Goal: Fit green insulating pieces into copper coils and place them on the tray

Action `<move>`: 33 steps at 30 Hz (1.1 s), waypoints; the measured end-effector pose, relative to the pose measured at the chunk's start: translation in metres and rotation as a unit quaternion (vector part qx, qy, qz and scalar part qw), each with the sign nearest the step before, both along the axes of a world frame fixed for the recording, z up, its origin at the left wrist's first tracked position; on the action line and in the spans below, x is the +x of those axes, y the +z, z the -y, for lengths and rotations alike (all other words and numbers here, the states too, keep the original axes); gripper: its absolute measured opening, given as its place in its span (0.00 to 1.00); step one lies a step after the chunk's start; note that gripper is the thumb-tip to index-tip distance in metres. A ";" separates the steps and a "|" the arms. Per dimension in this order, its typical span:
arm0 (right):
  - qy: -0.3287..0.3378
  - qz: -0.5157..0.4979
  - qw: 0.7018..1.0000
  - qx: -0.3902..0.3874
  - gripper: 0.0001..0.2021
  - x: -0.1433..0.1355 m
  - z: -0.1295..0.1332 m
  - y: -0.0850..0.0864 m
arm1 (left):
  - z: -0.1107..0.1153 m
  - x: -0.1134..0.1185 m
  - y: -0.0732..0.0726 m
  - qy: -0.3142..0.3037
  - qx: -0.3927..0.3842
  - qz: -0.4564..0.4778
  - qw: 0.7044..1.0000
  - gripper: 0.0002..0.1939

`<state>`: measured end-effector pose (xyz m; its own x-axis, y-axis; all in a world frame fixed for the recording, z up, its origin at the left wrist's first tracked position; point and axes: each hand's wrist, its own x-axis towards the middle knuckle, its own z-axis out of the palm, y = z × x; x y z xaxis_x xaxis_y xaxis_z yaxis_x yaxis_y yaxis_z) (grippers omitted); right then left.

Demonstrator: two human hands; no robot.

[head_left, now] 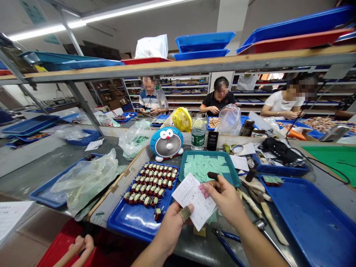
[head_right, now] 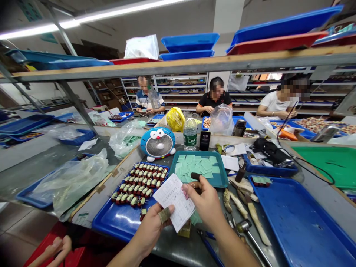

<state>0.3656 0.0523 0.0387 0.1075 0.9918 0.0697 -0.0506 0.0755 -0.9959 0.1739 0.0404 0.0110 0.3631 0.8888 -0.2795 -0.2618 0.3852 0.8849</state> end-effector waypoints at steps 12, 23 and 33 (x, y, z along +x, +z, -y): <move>-0.004 0.020 0.994 -0.108 0.31 0.013 -0.004 -0.014 | 0.010 0.010 -0.001 0.060 -0.032 0.011 0.998 0.34; 0.011 0.045 0.992 -0.115 0.31 0.016 -0.009 -0.013 | 0.011 0.012 -0.007 0.049 -0.025 0.037 0.998 0.36; 0.014 0.010 0.989 -0.149 0.32 0.024 -0.016 -0.030 | 0.008 0.014 -0.008 0.061 -0.028 0.033 0.997 0.38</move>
